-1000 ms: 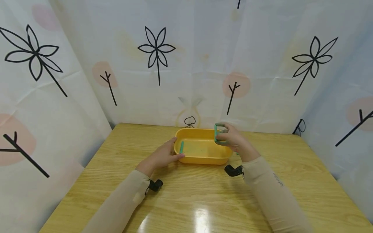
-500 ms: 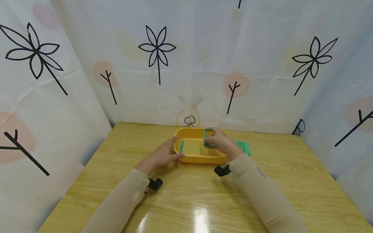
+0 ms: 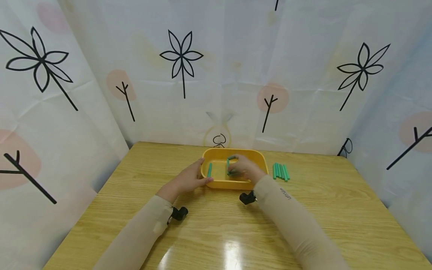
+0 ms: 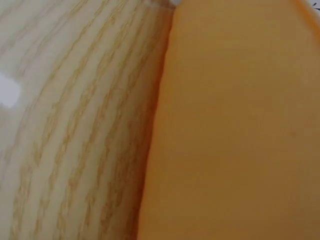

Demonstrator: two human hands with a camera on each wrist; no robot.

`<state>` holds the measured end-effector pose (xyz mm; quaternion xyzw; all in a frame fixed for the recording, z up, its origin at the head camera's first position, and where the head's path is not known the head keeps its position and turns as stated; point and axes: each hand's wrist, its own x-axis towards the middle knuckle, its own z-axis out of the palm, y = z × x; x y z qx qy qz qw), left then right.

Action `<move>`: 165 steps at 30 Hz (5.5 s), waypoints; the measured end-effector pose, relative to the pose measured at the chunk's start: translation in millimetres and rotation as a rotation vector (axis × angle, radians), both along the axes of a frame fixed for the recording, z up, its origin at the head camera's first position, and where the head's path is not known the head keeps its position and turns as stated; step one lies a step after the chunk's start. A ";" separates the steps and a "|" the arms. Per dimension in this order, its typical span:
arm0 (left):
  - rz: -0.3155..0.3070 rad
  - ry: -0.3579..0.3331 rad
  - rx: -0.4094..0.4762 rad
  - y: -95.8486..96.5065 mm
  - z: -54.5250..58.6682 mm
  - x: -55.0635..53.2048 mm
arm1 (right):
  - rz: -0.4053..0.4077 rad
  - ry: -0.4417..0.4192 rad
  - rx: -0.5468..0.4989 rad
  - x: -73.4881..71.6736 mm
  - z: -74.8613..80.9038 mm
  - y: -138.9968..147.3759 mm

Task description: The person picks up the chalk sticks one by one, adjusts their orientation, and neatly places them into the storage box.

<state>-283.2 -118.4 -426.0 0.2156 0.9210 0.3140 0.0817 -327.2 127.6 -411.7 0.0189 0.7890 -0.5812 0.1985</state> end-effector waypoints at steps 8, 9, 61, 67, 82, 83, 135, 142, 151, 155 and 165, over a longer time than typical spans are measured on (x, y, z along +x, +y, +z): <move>-0.002 0.004 0.002 0.5 -0.4 0.8 | -0.022 0.011 0.013 -5.2 -9.1 -16.1; -0.004 0.006 0.006 0.8 -0.1 1.1 | -0.025 0.015 0.018 -6.0 -10.3 -17.7; 0.003 0.000 0.011 0.5 -2.9 1.0 | 0.056 0.141 0.060 25.6 38.2 35.2; 0.003 0.009 0.021 1.1 1.6 3.3 | 0.068 0.183 0.053 31.7 56.1 50.7; -0.003 0.015 -0.005 1.8 0.4 0.0 | -0.022 0.219 0.110 33.0 68.6 92.4; -0.002 0.011 -0.006 1.9 0.3 0.0 | -0.034 0.216 0.106 32.9 69.0 95.0; 0.001 0.001 0.003 0.5 1.8 3.5 | -0.137 0.129 0.320 18.1 5.7 197.5; -0.008 0.003 0.013 -0.5 0.3 1.8 | -0.096 0.060 0.325 19.7 2.3 200.5; -0.007 0.000 0.025 -0.5 -0.9 0.8 | -0.035 0.039 0.381 16.0 -2.2 202.3; -0.007 -0.001 0.023 -0.7 -1.3 0.3 | 0.014 0.078 0.493 13.0 -4.1 200.3; -0.007 -0.005 0.009 -1.6 -2.2 -0.4 | 0.082 0.129 0.637 11.3 -5.9 198.2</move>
